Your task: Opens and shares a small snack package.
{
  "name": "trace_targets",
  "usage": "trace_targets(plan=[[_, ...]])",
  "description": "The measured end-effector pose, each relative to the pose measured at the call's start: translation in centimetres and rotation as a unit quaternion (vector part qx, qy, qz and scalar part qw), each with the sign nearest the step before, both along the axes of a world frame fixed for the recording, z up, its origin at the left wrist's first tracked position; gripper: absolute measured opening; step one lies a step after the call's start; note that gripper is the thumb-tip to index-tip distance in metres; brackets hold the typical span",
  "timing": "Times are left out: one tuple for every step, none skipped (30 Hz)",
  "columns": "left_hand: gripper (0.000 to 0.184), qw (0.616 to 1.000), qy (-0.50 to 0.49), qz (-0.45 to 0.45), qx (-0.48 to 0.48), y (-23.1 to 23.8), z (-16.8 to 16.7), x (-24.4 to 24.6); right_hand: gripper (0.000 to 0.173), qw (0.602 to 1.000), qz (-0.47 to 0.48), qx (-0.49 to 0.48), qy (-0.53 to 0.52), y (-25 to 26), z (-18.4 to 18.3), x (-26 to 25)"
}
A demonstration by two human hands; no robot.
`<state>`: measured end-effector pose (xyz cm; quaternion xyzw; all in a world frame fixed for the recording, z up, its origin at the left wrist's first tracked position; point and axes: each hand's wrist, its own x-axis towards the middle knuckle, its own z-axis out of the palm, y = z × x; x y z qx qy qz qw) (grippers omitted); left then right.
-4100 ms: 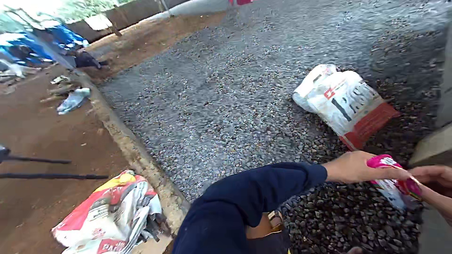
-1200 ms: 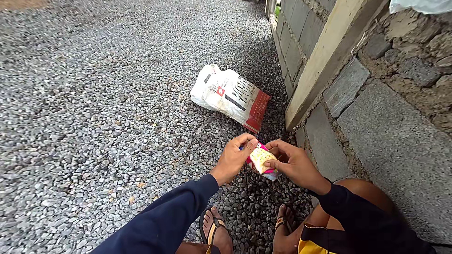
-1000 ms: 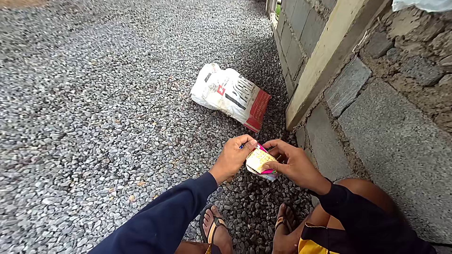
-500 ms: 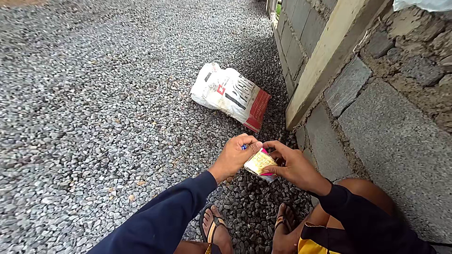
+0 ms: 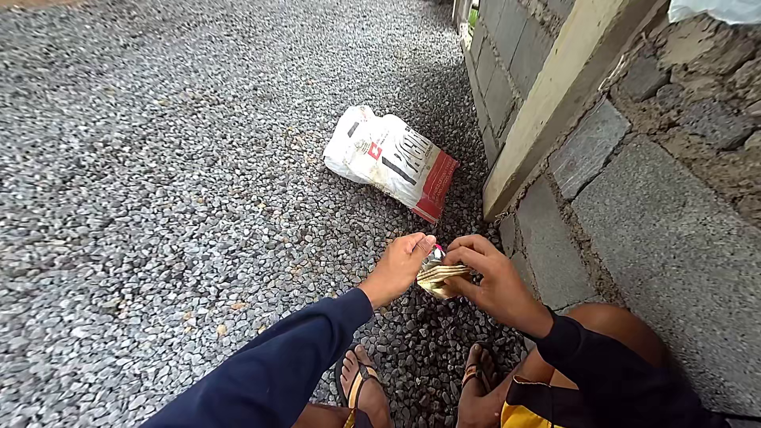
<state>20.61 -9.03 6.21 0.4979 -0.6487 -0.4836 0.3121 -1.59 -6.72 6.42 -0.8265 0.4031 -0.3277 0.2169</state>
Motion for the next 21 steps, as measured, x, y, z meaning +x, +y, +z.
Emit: trace_targets(plan=[[0.045, 1.0, -0.03, -0.005, -0.005, 0.0, 0.1, 0.0, 0.014, 1.0, 0.001, 0.01, -0.008, -0.1, 0.1, -0.1], [0.047, 0.998, -0.055, -0.009, -0.008, -0.1, 0.0, 0.2, 0.011, 1.0, 0.001, 0.023, -0.018, -0.2, 0.3, -0.2], [0.049, 0.997, -0.072, -0.013, -0.006, -0.2, 0.0, 0.4, 0.011, 0.999, 0.0, 0.039, -0.031, -0.3, 0.4, -0.4], [0.052, 0.996, -0.083, -0.014, -0.001, -0.3, 0.0, 0.6, 0.012, 0.997, 0.0, 0.063, -0.047, -0.5, 0.5, -0.6], [0.055, 0.996, -0.088, -0.011, 0.005, -0.4, -0.2, 0.9, 0.015, 0.993, 0.002, 0.094, -0.067, -0.8, 0.5, -0.9], [0.056, 0.996, -0.088, -0.009, 0.017, -0.6, -0.2, 1.1, 0.017, 0.988, 0.002, 0.127, -0.091, -1.1, 0.6, -1.2], [0.056, 0.996, -0.086, -0.009, 0.031, -0.7, -0.1, 1.3, 0.019, 0.981, -0.001, 0.159, -0.114, -1.3, 0.6, -1.4], [0.056, 0.996, -0.081, -0.011, 0.044, -0.8, -0.1, 1.6, 0.02, 0.973, -0.007, 0.188, -0.137, -1.5, 0.8, -1.5], [0.057, 0.995, -0.075, -0.016, 0.058, -0.9, 0.1, 2.0, 0.021, 0.964, -0.013, 0.212, -0.158, -1.6, 1.0, -1.7], [0.059, 0.995, -0.067, -0.021, 0.07, -0.9, 0.3, 2.3, 0.023, 0.957, -0.018, 0.227, -0.18, -1.8, 1.2, -1.9], [0.062, 0.995, -0.058, -0.026, 0.08, -0.9, 0.4, 2.5, 0.026, 0.95, -0.023, 0.237, -0.201, -1.9, 1.5, -2.1], [0.063, 0.994, -0.051, -0.035, 0.085, -1.0, 0.4, 2.7, 0.03, 0.944, -0.027, 0.246, -0.22, -2.0, 1.8, -2.4], [0.059, 0.994, -0.047, -0.045, 0.085, -1.0, 0.3, 2.9, 0.035, 0.937, -0.032, 0.255, -0.238, -2.1, 2.2, -2.7], [0.048, 0.994, -0.046, -0.053, 0.082, -1.1, 0.2, 3.1, 0.041, 0.929, -0.04, 0.267, -0.255, -2.2, 2.5, -2.9], [0.035, 0.994, -0.045, -0.06, 0.077, -1.1, 0.2, 3.2, 0.044, 0.921, -0.049, 0.277, -0.268, -2.3, 2.7, -3.1], [0.023, 0.995, -0.046, -0.062, 0.07, -1.2, 0.1, 3.2, 0.045, 0.915, -0.054, 0.286, -0.28, -2.4, 2.8, -3.3], [0.016, 0.994, -0.04, -0.066, 0.072, -1.2, 0.0, 3.2, 0.043, 0.909, -0.057, 0.293, -0.291, -2.4, 2.9, -3.5], [0.015, 0.993, -0.035, -0.073, 0.083, -1.3, 0.1, 3.3, 0.042, 0.904, -0.06, 0.298, -0.301, -2.5, 3.0, -3.6], [0.016, 0.991, -0.025, -0.082, 0.099, -1.3, 0.3, 3.3, 0.041, 0.899, -0.062, 0.303, -0.309, -2.6, 3.1, -3.8], [0.016, 0.989, -0.014, -0.086, 0.116, -1.2, 0.4, 3.2, 0.039, 0.894, -0.062, 0.311, -0.317, -2.6, 3.1, -3.8], [0.015, 0.988, -0.002, -0.087, 0.131, -1.1, 0.5, 3.2, 0.038, 0.889, -0.059, 0.319, -0.325, -2.6, 3.2, -3.9]])
